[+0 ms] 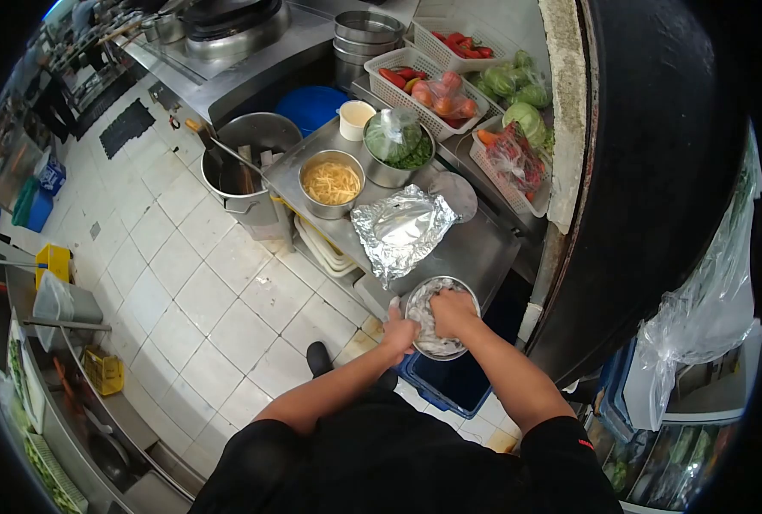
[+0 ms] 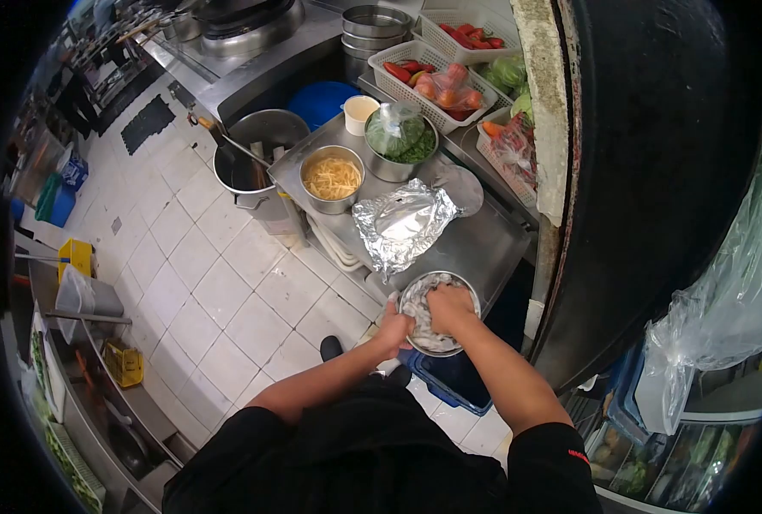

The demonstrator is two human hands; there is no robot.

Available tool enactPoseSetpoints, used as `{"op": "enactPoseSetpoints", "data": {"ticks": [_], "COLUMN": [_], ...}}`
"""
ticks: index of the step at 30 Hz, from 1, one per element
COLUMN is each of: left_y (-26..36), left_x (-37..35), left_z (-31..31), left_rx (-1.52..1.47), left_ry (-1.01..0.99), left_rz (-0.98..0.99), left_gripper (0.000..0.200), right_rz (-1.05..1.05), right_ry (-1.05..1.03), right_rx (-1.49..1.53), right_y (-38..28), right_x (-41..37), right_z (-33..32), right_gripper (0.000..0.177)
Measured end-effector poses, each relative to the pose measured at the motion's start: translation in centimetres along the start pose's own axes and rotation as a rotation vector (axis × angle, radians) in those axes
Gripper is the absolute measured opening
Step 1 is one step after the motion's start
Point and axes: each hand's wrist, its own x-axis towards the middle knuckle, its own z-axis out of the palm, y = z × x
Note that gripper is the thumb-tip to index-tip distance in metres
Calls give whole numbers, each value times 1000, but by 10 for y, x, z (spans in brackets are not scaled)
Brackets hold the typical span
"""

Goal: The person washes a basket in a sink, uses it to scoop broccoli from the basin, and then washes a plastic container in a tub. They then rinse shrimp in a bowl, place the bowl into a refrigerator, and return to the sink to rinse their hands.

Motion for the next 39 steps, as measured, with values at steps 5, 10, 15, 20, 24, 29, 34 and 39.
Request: {"op": "enactPoseSetpoints", "data": {"ticks": [5,10,15,20,24,29,34,39], "left_y": [-10,-18,3,4,-9,-4,-25,-26], "left_x": [8,17,-6,-2,8,4,26,26], "left_z": [0,-5,-13,-21,-14,-8,-5,-3], "left_rx": [-66,-236,-178,-94,-330,-351,-385,-406], "left_ry": [-20,-86,-165,-216,-267,-186,-124,-109], "left_rz": [15,60,-5,73,164,159,192,231], "left_gripper": [91,94,97,98,97,93,89,88], "right_rz": [92,157,119,62,40,31,56,78], "right_ry": [39,147,235,157,155,86,34,103], "right_rx": [25,59,29,35,35,66,97,117], "right_y": [-7,-15,-14,-12,-7,-5,-5,-8], "right_x": [-4,-11,-13,-10,-6,-4,-4,-7], "right_z": [1,13,12,17,23,13,11,13], "right_gripper": [30,33,39,40,37,34,35,38]}}
